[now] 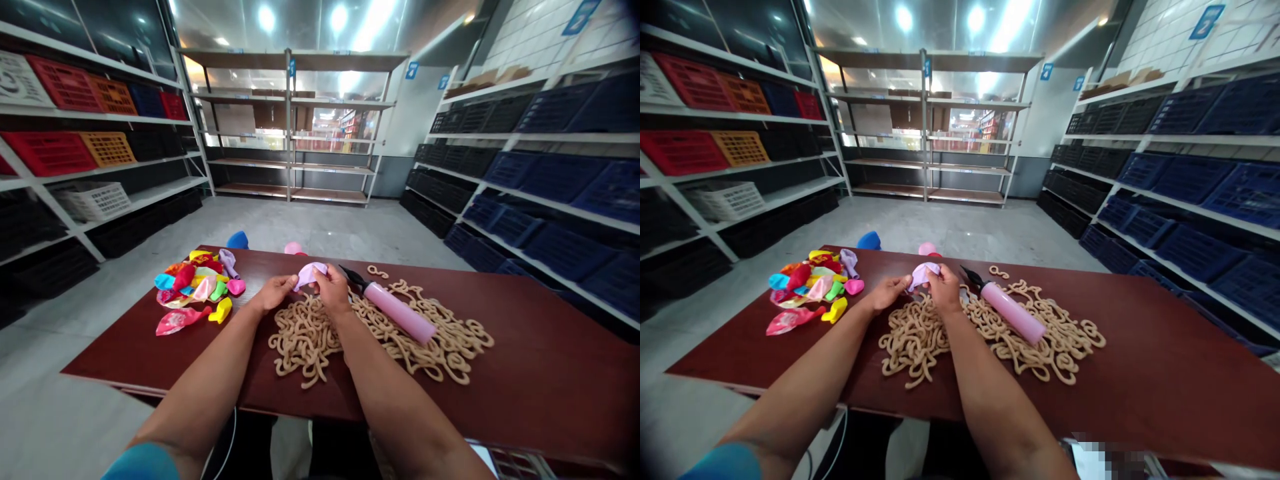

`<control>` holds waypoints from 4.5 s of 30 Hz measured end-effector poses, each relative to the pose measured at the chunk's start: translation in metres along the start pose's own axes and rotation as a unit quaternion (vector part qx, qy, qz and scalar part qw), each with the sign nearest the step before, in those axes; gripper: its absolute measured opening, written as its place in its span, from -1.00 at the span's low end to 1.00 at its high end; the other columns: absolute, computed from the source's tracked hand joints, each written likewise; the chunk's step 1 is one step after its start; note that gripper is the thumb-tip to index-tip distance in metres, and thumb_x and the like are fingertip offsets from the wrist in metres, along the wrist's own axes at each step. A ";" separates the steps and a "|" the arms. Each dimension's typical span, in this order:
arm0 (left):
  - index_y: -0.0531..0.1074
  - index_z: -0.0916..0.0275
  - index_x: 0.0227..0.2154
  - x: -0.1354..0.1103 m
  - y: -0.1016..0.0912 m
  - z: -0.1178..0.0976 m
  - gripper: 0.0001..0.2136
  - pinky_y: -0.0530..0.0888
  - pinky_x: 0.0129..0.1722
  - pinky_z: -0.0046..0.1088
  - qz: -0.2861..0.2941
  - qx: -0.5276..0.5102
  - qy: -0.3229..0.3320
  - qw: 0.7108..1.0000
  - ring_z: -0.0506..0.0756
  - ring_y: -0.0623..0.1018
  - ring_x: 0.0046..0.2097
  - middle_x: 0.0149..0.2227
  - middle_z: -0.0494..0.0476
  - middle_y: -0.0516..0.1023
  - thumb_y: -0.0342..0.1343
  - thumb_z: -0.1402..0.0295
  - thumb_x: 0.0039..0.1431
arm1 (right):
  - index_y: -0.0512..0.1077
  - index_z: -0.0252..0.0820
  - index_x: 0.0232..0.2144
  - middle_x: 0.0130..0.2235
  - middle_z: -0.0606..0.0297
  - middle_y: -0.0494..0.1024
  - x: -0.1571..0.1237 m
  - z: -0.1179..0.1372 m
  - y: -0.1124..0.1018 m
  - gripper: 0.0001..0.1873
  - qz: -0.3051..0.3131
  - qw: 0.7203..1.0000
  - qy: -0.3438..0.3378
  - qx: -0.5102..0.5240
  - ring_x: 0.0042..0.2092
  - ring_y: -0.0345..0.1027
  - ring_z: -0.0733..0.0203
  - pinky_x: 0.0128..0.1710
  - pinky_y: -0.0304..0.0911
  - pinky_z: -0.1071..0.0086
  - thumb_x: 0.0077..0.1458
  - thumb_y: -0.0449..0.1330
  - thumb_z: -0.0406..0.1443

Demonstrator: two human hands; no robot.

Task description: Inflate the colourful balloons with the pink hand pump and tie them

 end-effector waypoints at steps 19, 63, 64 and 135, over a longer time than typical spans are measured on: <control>0.43 0.37 -0.37 0.009 0.008 0.012 -0.88 0.32 -0.57 -0.54 -0.033 -0.441 -0.041 0.896 -0.03 0.34 -0.58 -0.67 -0.03 0.22 0.07 0.42 0.04 | 0.27 -0.14 -0.11 -0.13 0.23 0.46 0.010 0.041 -0.022 -0.48 0.029 0.981 -0.001 -0.194 -0.27 0.39 0.28 -0.26 0.29 0.36 -0.15 0.22 -0.12; 0.34 0.32 -0.31 0.013 -0.026 0.023 -0.91 0.48 -0.31 -0.32 -0.182 -0.634 0.012 0.751 0.07 0.54 -0.36 -0.41 0.14 0.49 0.00 0.53 0.11 | 0.26 -0.16 0.00 -0.13 0.14 0.42 -0.085 0.068 -0.024 -0.55 0.120 0.728 -0.207 -0.643 -0.12 0.29 0.07 -0.13 0.19 0.24 0.04 0.11 -0.19; 0.33 0.32 -0.32 0.013 -0.027 0.023 -0.92 0.48 -0.31 -0.32 -0.183 -0.640 0.014 0.746 0.07 0.53 -0.36 -0.40 0.13 0.49 0.01 0.53 0.11 | 0.25 -0.16 0.00 -0.13 0.14 0.42 -0.084 0.068 -0.022 -0.55 0.122 0.727 -0.210 -0.642 -0.11 0.28 0.07 -0.12 0.19 0.24 0.04 0.11 -0.18; -0.06 0.20 -0.66 0.019 -0.038 -0.091 -0.58 0.18 -0.70 -0.52 -0.321 -0.462 0.082 0.823 -0.08 0.12 -0.73 -0.75 -0.14 -0.02 0.01 0.11 0.07 | 0.29 -0.17 -0.24 -0.29 0.20 0.48 -0.020 0.016 -0.059 -0.59 0.059 0.801 -0.058 -0.593 -0.23 0.37 0.14 -0.34 0.11 0.40 -0.11 0.21 -0.07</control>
Point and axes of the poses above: each hand's wrist, its own x-axis towards the middle knuckle, its own y-axis out of the palm, z = x × y, the point moved 10 cm from there along x, towards the middle knuckle
